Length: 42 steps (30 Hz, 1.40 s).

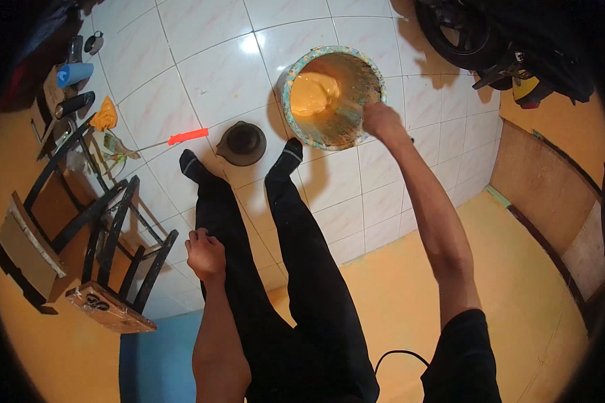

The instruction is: Stir a bucket of orange paint with a stick and prepare a paintbrush.

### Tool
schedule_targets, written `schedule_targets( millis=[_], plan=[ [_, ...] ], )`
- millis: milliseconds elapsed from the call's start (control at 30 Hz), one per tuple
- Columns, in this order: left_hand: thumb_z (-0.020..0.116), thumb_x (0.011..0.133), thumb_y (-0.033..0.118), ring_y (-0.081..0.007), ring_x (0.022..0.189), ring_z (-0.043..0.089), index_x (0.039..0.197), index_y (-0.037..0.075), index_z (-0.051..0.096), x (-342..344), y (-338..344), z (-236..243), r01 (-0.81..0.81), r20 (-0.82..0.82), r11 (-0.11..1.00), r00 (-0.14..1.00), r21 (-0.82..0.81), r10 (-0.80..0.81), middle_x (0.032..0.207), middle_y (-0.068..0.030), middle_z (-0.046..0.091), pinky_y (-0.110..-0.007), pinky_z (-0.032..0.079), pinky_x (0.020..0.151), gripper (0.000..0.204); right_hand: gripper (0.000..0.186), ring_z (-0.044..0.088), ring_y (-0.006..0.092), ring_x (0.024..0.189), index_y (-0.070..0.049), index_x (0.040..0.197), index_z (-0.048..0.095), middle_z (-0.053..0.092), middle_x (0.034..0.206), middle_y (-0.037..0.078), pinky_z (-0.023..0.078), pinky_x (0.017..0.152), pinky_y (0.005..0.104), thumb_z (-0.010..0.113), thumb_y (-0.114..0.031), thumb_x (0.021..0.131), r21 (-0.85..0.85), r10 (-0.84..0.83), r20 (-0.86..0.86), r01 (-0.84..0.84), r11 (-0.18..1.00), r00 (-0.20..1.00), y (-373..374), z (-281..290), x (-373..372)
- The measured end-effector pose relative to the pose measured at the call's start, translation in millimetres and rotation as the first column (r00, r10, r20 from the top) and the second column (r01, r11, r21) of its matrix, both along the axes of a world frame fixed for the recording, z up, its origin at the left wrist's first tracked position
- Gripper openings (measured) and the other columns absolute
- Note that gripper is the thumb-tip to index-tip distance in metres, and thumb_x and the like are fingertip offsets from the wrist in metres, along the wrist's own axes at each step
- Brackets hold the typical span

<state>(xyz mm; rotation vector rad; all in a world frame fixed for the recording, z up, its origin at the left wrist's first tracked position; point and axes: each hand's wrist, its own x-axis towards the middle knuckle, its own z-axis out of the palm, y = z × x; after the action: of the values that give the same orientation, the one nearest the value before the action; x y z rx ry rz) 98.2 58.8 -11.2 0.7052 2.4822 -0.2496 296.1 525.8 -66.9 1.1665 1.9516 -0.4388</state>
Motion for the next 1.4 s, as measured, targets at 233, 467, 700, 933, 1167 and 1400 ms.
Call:
schedule_targets(
  millis=[233, 467, 700, 933, 1167, 1400],
  plan=[
    [0.06, 0.086, 0.011, -0.0293, 0.099, 0.063, 0.1, 0.011, 0.066, -2.0, -1.0, 2.1, 0.009, -0.017, 1.0, 1.0, 0.008, -0.009, 0.105, -0.0057, 0.064, -0.045, 0.06, 0.073, 0.015, 0.037, 0.072, 0.0358, 0.104, -0.003, 0.116, 0.073, 0.073, 0.11, 0.023, 0.057, 0.089, 0.0467, 0.058, -0.024, 0.091, 0.102, -0.163, -0.018, 0.164, 0.981, 0.986, 10.5, 17.2, -21.9],
    [0.061, 0.086, 0.011, -0.0289, 0.098, 0.063, 0.1, 0.012, 0.066, -7.1, -7.8, 3.3, 0.035, -0.013, 0.999, 0.999, -0.005, -0.035, 0.105, -0.0054, 0.064, -0.044, 0.06, 0.072, 0.016, 0.03, 0.074, 0.0271, 0.098, -0.006, 0.113, 0.074, 0.075, 0.11, 0.017, 0.06, 0.083, 0.0403, 0.059, -0.022, 0.094, -0.346, -0.488, 0.056, 0.476, 0.809, 0.871, 1.5, 28.9, -41.3],
    [0.061, 0.086, 0.011, -0.0287, 0.098, 0.063, 0.099, 0.012, 0.066, -10.6, -10.2, 0.7, 0.046, -0.027, 0.999, 0.999, -0.002, -0.046, 0.104, -0.0046, 0.063, -0.045, 0.06, 0.071, 0.014, 0.032, 0.072, 0.0305, 0.106, -0.004, 0.11, 0.075, 0.074, 0.106, 0.02, 0.058, 0.083, 0.0441, 0.056, -0.018, 0.089, -0.094, -0.041, 0.077, 0.049, 0.994, 0.996, -19.2, 29.8, -55.3],
    [0.061, 0.086, 0.011, -0.0291, 0.099, 0.063, 0.1, 0.012, 0.066, -9.4, -0.5, 0.8, 0.031, -0.025, 0.999, 0.999, 0.016, -0.031, 0.105, -0.0049, 0.063, -0.045, 0.06, 0.072, 0.015, 0.032, 0.07, 0.0377, 0.106, 0.002, 0.109, 0.073, 0.073, 0.105, 0.026, 0.057, 0.088, 0.0481, 0.059, -0.017, 0.087, 0.087, -0.16, -0.102, 0.169, 0.982, 0.982, 1.0, 0.3, -10.7],
    [0.061, 0.086, 0.012, -0.0294, 0.1, 0.063, 0.101, 0.011, 0.066, -13.7, -4.4, 3.1, 0.015, 0.005, 0.999, 1.0, -0.028, -0.015, 0.107, -0.0054, 0.064, -0.045, 0.06, 0.073, 0.016, 0.038, 0.037, 0.008, 0.044, 0.0, 0.119, 0.069, 0.052, 0.068, 0.003, 0.028, 0.039, 0.0261, 0.053, -0.007, 0.085, -0.343, -0.733, 0.02, 0.694, 0.633, 0.68, 30.4, 19.5, 18.0],
    [0.061, 0.086, 0.011, -0.0297, 0.1, 0.063, 0.102, 0.012, 0.066, -14.6, -1.7, 0.7, 0.032, -0.008, 0.999, 0.999, 0.007, -0.032, 0.107, -0.0057, 0.064, -0.045, 0.06, 0.073, 0.016, 0.029, 0.07, 0.0246, 0.068, -0.001, 0.106, 0.074, 0.073, 0.085, 0.015, 0.055, 0.056, 0.037, 0.062, -0.02, 0.087, -0.112, -0.432, -0.021, 0.428, 0.897, 0.901, 12.1, 26.9, 20.2]
  ],
)
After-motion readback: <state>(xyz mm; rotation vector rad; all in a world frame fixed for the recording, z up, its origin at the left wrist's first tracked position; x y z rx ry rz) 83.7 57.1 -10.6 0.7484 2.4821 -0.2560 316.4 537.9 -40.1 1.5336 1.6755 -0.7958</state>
